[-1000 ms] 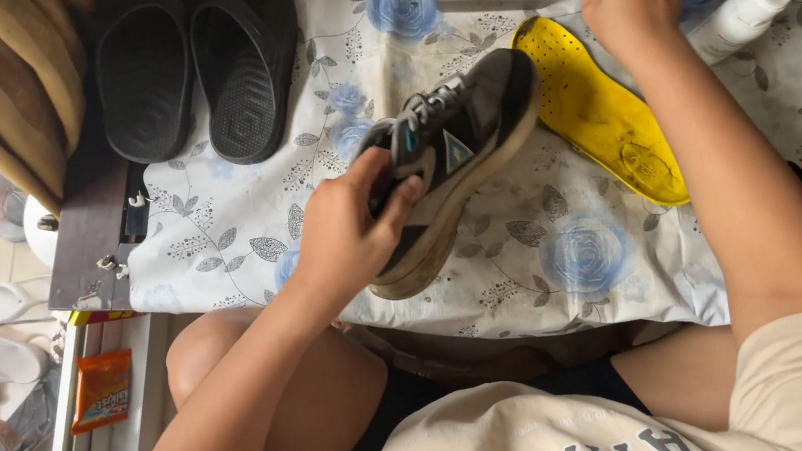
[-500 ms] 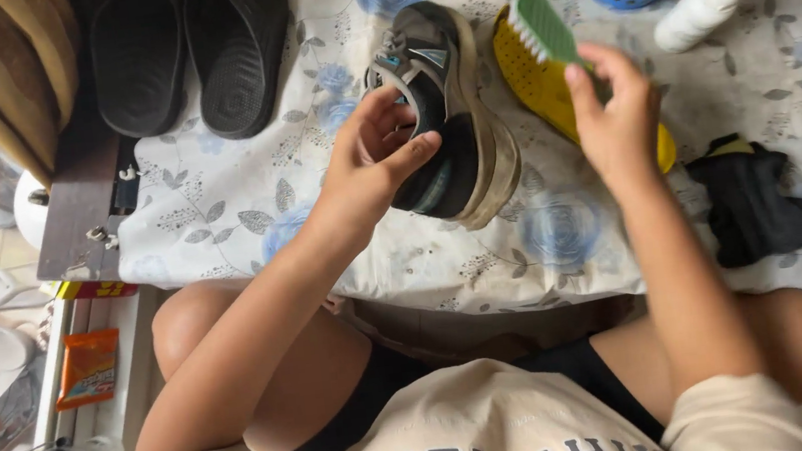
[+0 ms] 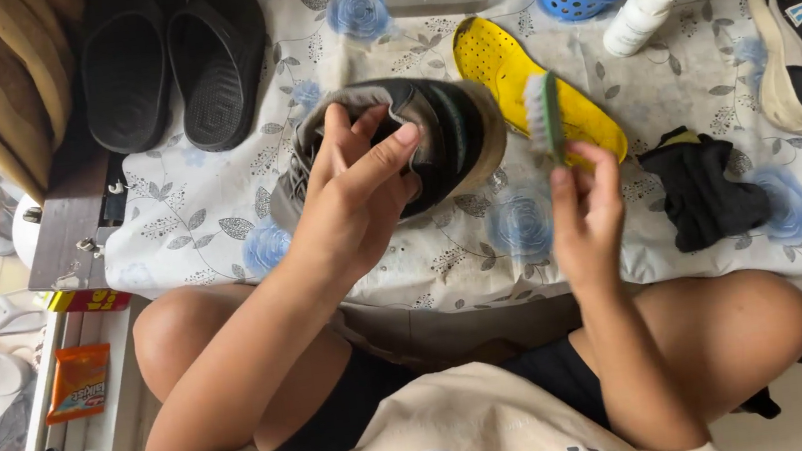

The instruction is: The person scrubs a gray and black sneaker with a green brush, focusing on the sole and sides. They then wipe the shoe with a dark cloth and continue scrubbing the upper part of the shoe.

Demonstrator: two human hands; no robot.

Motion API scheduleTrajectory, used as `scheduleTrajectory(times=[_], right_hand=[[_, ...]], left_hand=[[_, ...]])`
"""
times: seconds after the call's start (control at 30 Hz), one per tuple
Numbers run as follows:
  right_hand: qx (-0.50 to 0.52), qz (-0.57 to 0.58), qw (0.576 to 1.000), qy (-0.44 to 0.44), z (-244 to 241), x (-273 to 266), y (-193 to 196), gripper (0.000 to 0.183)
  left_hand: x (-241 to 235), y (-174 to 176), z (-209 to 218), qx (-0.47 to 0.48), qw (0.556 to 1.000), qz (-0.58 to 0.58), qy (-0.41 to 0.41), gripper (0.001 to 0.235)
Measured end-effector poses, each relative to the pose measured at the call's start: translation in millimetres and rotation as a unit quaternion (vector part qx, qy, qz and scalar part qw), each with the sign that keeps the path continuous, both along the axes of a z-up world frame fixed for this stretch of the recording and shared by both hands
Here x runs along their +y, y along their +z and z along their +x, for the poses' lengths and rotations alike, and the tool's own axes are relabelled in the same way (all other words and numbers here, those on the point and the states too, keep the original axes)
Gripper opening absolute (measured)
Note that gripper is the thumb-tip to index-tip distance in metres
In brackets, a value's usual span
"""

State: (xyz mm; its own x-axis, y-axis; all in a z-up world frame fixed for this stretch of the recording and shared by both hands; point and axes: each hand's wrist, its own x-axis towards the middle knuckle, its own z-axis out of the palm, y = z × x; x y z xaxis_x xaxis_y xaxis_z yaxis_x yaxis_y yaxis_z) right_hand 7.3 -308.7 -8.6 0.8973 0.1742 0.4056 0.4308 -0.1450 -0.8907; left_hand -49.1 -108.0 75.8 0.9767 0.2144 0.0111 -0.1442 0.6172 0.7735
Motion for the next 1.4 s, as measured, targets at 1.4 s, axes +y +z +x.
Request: scheduleTrajectory(times=[1.4], right_hand=[[0.107,-0.353,0.928,0.045,-26.4,34.0,-30.8,0.048]], left_hand=[[4.8,-105.6,89.3,0.024,0.775,0.625,-0.094,0.044]])
